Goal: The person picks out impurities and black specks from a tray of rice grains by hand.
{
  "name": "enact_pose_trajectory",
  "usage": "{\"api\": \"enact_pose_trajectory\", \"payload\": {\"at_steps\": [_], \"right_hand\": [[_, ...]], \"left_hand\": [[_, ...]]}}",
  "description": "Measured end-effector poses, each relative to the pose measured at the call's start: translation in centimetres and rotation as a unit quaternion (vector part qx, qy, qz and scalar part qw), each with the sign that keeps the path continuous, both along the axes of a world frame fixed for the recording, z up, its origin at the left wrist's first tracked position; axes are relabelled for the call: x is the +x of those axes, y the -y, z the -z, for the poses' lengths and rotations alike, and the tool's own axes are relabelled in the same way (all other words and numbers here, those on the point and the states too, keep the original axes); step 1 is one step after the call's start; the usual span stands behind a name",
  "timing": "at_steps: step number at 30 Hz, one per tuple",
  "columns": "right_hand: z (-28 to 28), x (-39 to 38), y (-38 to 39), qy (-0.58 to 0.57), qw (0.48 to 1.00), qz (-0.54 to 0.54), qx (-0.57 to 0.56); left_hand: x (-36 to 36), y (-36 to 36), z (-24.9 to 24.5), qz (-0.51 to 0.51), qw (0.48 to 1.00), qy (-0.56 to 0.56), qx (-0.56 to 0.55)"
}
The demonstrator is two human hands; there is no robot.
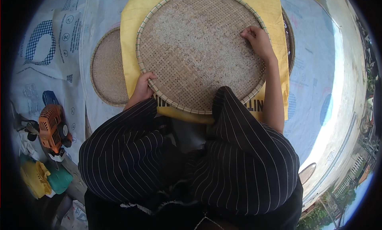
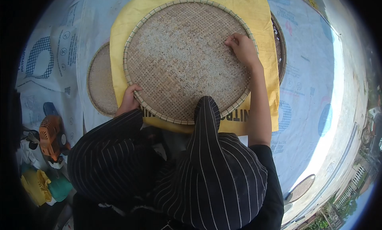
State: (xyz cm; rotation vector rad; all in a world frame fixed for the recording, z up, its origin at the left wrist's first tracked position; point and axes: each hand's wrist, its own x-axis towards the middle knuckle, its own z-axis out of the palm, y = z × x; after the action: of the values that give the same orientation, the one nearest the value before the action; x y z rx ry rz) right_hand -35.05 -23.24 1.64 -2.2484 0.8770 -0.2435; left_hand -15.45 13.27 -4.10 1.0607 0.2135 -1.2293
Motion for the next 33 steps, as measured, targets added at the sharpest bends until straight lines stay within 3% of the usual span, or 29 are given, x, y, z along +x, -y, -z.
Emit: {"api": "enact_pose_trajectory", "payload": {"at_steps": [1, 3, 4, 5, 6, 7, 9, 13, 15, 16, 18, 22, 24, 25, 26, 27, 28, 30, 33], "right_hand": [[0.2, -0.2, 0.2, 0.000, 1.000, -0.002, 0.000], [-0.2, -0.5, 0.1, 0.063, 0.987, 0.006, 0.147], [-0.6, -0.9, 0.1, 0.061, 0.987, 0.004, 0.147], [-0.9, -1.5, 0.0, 0.195, 0.901, 0.006, 0.387], [-1.2, -1.9, -0.3, 0.311, 0.740, 0.008, 0.596], [-1.3, -2.0, -0.6, 0.308, 0.740, 0.006, 0.597], [-1.4, -2.0, -1.2, 0.443, 0.525, -0.052, 0.725], [-2.1, -2.1, -0.9, 0.451, 0.530, -0.037, 0.717], [-2.4, -2.4, -0.1, 0.346, 0.711, 0.066, 0.609], [-2.2, -2.6, 0.3, 0.345, 0.711, 0.065, 0.609], [-2.0, -2.9, 0.6, 0.417, 0.585, -0.050, 0.694], [-2.2, -3.2, 0.1, 0.425, 0.565, -0.078, 0.703], [-2.3, -3.0, -0.1, 0.387, 0.660, -0.003, 0.643], [-2.4, -2.9, -0.3, 0.387, 0.661, -0.003, 0.643], [-2.6, -2.9, -0.5, 0.294, 0.806, 0.039, 0.512], [-2.7, -2.8, -0.6, 0.187, 0.912, 0.078, 0.356], [-2.6, -2.6, -0.9, 0.187, 0.912, 0.078, 0.356], [-2.2, -2.4, -1.4, 0.001, 0.994, 0.067, 0.089], [-1.4, -2.0, -2.6, -0.035, 0.997, 0.070, 0.003]], "left_hand": [[0.0, 0.0, 0.0, -0.002, 1.000, 0.000, 0.000], [-0.1, 0.1, -0.1, -0.003, 1.000, -0.004, -0.011], [-0.1, 0.1, -0.2, -0.004, 1.000, -0.005, -0.012], [-0.1, 0.2, -0.3, -0.008, 1.000, -0.001, -0.013], [-0.2, 0.2, -0.4, -0.013, 1.000, 0.002, -0.013], [-0.2, 0.2, -0.4, -0.016, 1.000, 0.001, -0.013], [-0.1, 0.2, -0.4, -0.010, 1.000, -0.001, -0.017], [-0.1, 0.1, -0.1, -0.018, 1.000, -0.005, -0.015], [0.0, 0.1, -0.1, -0.011, 1.000, 0.001, -0.012], [0.0, 0.1, -0.1, -0.012, 1.000, 0.001, -0.013], [0.0, 0.1, 0.1, -0.019, 1.000, 0.005, -0.021], [0.1, 0.0, 0.4, -0.020, 1.000, 0.000, -0.021], [0.2, -0.1, 0.6, -0.019, 1.000, 0.004, -0.015], [0.1, -0.1, 0.6, -0.019, 1.000, 0.003, -0.015], [0.1, -0.1, 0.6, -0.020, 1.000, -0.003, -0.018], [0.1, -0.1, 0.6, -0.021, 1.000, -0.010, -0.020], [0.1, -0.2, 0.5, -0.021, 1.000, -0.010, -0.020], [0.0, -0.1, 0.3, -0.018, 1.000, -0.007, -0.012], [-0.1, 0.1, 0.1, -0.025, 1.000, 0.006, -0.016]]}}
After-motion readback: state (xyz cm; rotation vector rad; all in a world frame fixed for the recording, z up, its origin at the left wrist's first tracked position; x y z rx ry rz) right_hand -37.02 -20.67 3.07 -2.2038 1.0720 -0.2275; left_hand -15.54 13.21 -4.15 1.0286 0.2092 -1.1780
